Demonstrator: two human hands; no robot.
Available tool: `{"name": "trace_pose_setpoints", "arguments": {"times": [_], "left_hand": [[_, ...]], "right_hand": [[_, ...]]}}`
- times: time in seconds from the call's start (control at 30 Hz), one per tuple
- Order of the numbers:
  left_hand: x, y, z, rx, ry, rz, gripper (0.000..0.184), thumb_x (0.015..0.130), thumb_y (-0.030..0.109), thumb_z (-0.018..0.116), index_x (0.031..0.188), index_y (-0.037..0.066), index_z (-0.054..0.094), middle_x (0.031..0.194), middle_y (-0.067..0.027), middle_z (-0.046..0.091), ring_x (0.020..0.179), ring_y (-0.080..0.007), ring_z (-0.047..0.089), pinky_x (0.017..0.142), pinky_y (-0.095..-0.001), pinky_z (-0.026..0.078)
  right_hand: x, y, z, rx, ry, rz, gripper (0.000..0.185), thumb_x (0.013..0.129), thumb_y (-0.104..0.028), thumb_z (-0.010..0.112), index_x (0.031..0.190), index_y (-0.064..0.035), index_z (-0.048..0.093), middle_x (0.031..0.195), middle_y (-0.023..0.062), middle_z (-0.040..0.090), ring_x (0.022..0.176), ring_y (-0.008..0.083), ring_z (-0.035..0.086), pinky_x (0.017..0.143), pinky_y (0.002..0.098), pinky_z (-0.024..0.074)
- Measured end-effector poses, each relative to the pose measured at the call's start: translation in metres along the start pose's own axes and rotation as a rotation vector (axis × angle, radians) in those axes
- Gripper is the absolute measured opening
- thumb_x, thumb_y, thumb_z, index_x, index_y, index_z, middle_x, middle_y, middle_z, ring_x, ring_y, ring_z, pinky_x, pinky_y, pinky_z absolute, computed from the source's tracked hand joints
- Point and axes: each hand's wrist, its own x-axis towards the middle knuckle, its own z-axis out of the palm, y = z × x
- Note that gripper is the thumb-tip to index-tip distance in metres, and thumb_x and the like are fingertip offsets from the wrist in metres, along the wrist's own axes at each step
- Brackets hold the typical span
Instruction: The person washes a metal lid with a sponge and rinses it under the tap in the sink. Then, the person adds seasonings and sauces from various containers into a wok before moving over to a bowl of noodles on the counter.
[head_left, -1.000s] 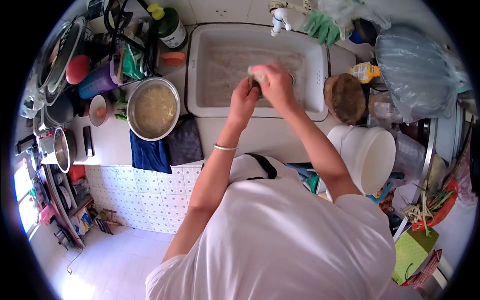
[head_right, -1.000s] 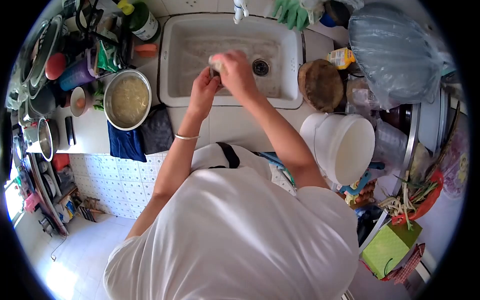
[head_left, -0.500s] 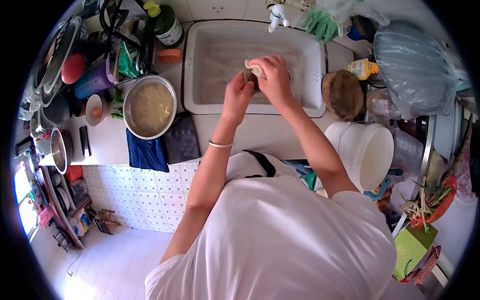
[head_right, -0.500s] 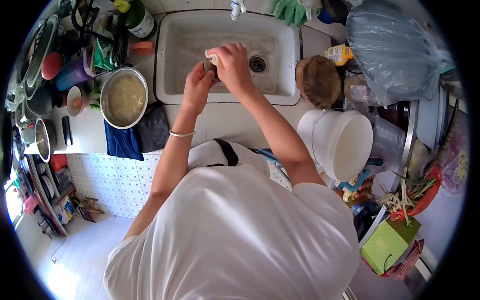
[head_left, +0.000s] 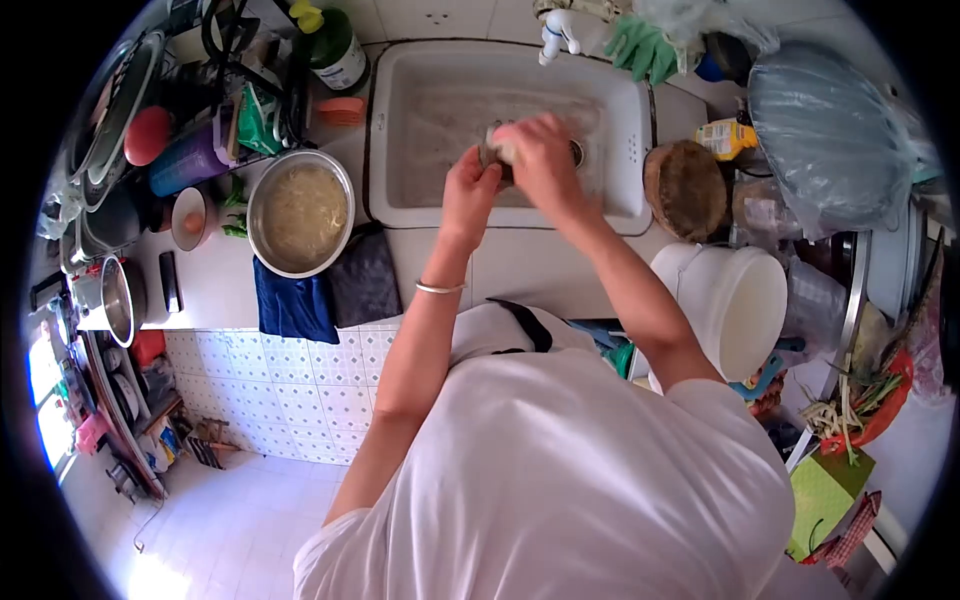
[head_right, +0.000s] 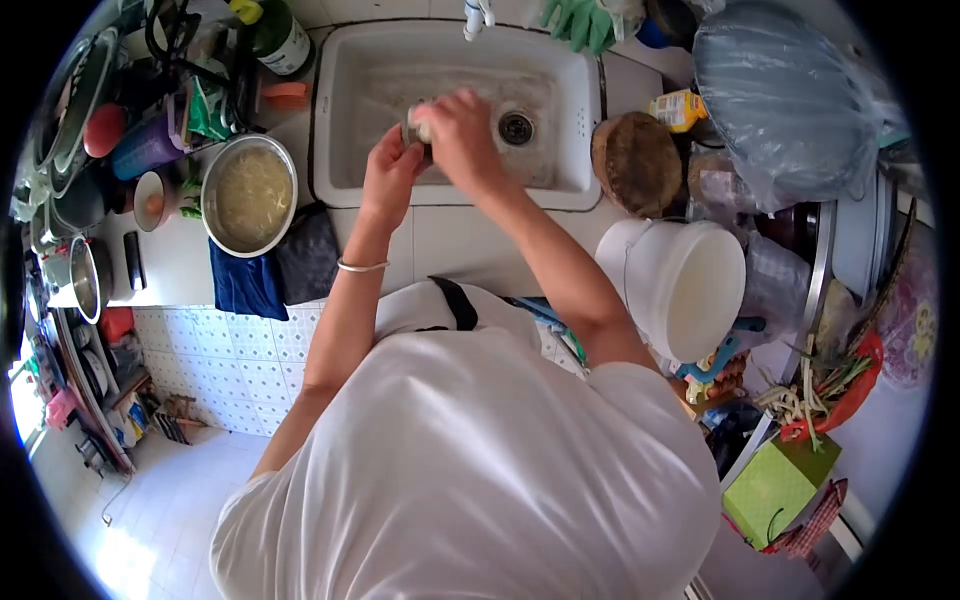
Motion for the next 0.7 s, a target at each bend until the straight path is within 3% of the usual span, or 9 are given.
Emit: {"name": "trace_pose_setpoints", "arguments": {"times": [0.07, 0.13, 0.27, 0.33, 0.47, 0.53, 0.6, 0.67, 0.7], "left_hand": [[-0.001, -0.007, -0.009, 0.016, 0.001, -0.029, 0.028, 0.091, 0.002, 0.046, 0.119, 0.002, 0.051, 0.107, -0.0028, 0.060, 0.096, -0.0098, 0.058, 0.084, -0.0259, 0.048], [-0.006, -0.004, -0.002, -0.067, 0.010, -0.015, 0.029, 0.091, 0.002, 0.046, 0.120, 0.001, 0.051, 0.108, -0.0033, 0.060, 0.097, -0.0096, 0.058, 0.083, -0.0257, 0.048], [-0.003, 0.006, -0.007, 0.009, 0.034, -0.014, 0.031, 0.091, 0.001, 0.045, 0.121, 0.000, 0.050, 0.109, -0.0042, 0.060, 0.098, -0.0101, 0.058, 0.085, -0.0258, 0.048], [-0.004, 0.004, -0.001, -0.081, 0.047, -0.004, 0.029, 0.089, 0.000, 0.045, 0.117, 0.000, 0.052, 0.099, -0.0009, 0.061, 0.085, -0.0063, 0.055, 0.074, -0.0217, 0.045], [-0.008, 0.013, 0.003, -0.141, 0.094, -0.023, 0.027, 0.090, 0.000, 0.045, 0.116, 0.000, 0.053, 0.099, -0.0011, 0.062, 0.086, -0.0066, 0.057, 0.074, -0.0222, 0.047], [-0.009, 0.010, 0.003, -0.247, 0.070, -0.052, 0.025, 0.090, 0.000, 0.046, 0.114, 0.001, 0.054, 0.100, -0.0024, 0.062, 0.088, -0.0083, 0.059, 0.077, -0.0241, 0.049], [-0.005, 0.007, -0.003, -0.307, 0.044, -0.061, 0.025, 0.089, -0.001, 0.046, 0.113, 0.001, 0.054, 0.099, -0.0029, 0.062, 0.088, -0.0095, 0.060, 0.077, -0.0248, 0.050], [-0.003, 0.004, -0.007, -0.361, 0.018, -0.073, 0.026, 0.089, -0.002, 0.046, 0.113, 0.001, 0.054, 0.099, -0.0034, 0.062, 0.089, -0.0108, 0.060, 0.077, -0.0255, 0.051], [-0.002, 0.005, -0.006, -0.421, 0.036, -0.079, 0.026, 0.089, -0.002, 0.046, 0.115, 0.001, 0.053, 0.102, -0.0051, 0.062, 0.092, -0.0125, 0.060, 0.080, -0.0272, 0.051]], "right_hand": [[-0.001, 0.002, -0.001, 0.027, -0.012, -0.063, 0.021, 0.069, 0.001, 0.058, 0.084, -0.0119, 0.064, 0.085, 0.0048, 0.062, 0.086, 0.0272, 0.053, 0.077, 0.0398, 0.0388], [0.003, 0.014, -0.008, -0.018, -0.003, 0.089, 0.023, 0.069, 0.004, 0.057, 0.085, -0.0114, 0.064, 0.084, 0.0062, 0.063, 0.085, 0.0289, 0.054, 0.077, 0.0405, 0.0397], [-0.011, 0.011, -0.003, 0.071, -0.010, 0.035, 0.022, 0.069, 0.005, 0.058, 0.084, -0.0104, 0.063, 0.081, 0.0076, 0.063, 0.083, 0.0304, 0.054, 0.075, 0.0416, 0.0413], [-0.009, 0.010, -0.007, 0.073, -0.009, 0.114, 0.022, 0.069, 0.005, 0.058, 0.084, -0.0112, 0.063, 0.081, 0.0075, 0.063, 0.083, 0.0306, 0.054, 0.074, 0.0416, 0.0416], [-0.013, 0.009, -0.004, 0.060, 0.016, 0.107, 0.022, 0.071, 0.004, 0.058, 0.087, -0.0094, 0.064, 0.083, 0.0093, 0.063, 0.085, 0.0319, 0.055, 0.078, 0.0418, 0.0426], [-0.007, 0.024, -0.010, 0.013, 0.024, 0.250, 0.022, 0.072, 0.003, 0.059, 0.090, -0.0078, 0.063, 0.083, 0.0101, 0.063, 0.086, 0.0324, 0.055, 0.080, 0.0418, 0.0426], [-0.010, 0.025, -0.016, -0.004, 0.049, 0.253, 0.019, 0.075, -0.001, 0.062, 0.093, -0.0074, 0.063, 0.087, 0.0113, 0.064, 0.085, 0.0330, 0.057, 0.078, 0.0394, 0.0451], [-0.013, 0.018, -0.022, 0.266, 0.077, 0.645, 0.019, 0.081, -0.002, 0.060, 0.100, -0.0077, 0.062, 0.092, 0.0071, 0.065, 0.082, 0.0220, 0.061, 0.075, 0.0316, 0.0477], [-0.014, 0.020, -0.022, 0.266, 0.077, 0.644, 0.019, 0.081, -0.002, 0.060, 0.100, -0.0077, 0.062, 0.092, 0.0071, 0.065, 0.082, 0.0220, 0.061, 0.075, 0.0316, 0.0477]]}}
